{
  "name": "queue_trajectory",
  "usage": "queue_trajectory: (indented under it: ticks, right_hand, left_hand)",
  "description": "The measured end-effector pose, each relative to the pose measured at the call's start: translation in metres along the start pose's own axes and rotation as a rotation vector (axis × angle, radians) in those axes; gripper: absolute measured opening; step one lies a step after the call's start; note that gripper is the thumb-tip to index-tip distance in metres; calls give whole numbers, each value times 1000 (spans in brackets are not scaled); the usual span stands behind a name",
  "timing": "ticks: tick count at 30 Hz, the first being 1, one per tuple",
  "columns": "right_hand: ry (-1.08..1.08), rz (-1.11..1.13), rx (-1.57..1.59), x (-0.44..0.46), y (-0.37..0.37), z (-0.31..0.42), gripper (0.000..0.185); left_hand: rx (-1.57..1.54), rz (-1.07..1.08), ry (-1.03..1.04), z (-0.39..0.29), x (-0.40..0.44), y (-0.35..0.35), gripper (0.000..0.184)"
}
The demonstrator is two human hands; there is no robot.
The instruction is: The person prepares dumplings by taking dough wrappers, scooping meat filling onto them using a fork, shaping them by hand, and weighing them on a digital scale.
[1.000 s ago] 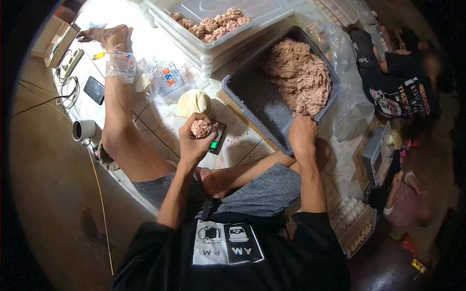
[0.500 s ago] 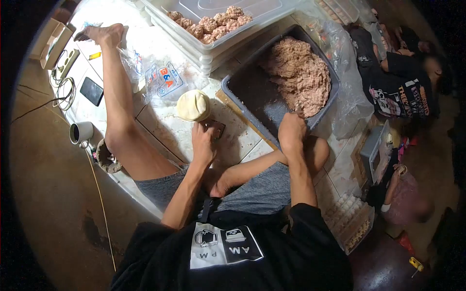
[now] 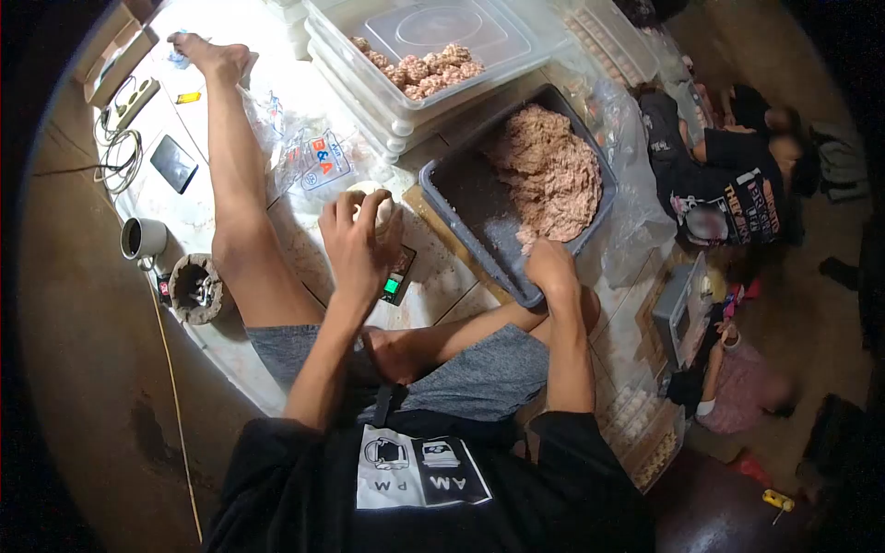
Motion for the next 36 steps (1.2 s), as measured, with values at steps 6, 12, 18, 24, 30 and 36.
queue_trajectory:
  ticks: [6, 12, 18, 24, 30, 36]
  right_hand:
    - [39, -96, 72, 28, 33, -10, 22]
    - [-86, 7, 38, 15, 13, -9, 20]
    - [-94, -157, 98, 23, 34, -8, 25]
    - [-249, -163, 363, -36, -16, -1, 28]
    - [-88, -188, 630, -107, -89, 16, 24]
    - [-259, -209, 765, -110, -69, 78, 20]
  left_hand:
    - [-70, 118, -57, 23, 6, 15, 15]
    - [-484, 92, -359, 40, 10, 5, 14]
    - [-909, -208, -480, 69, 13, -10, 12]
    - [-1702, -132, -956, 28, 41, -14, 62]
    - [-1965, 336, -1093, -17, -3, 61, 73]
    - [-2016, 453, -1249, -41, -47, 79, 84]
Point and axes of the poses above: each hand's wrist, its own x-axis towards the middle knuckle, its own y-axis out of the palm, z = x × y, the point moved 5 cm from there along x, towards the middle knuckle, and after that the axes turned 7 degrees about -x, right-handed, at the moved point
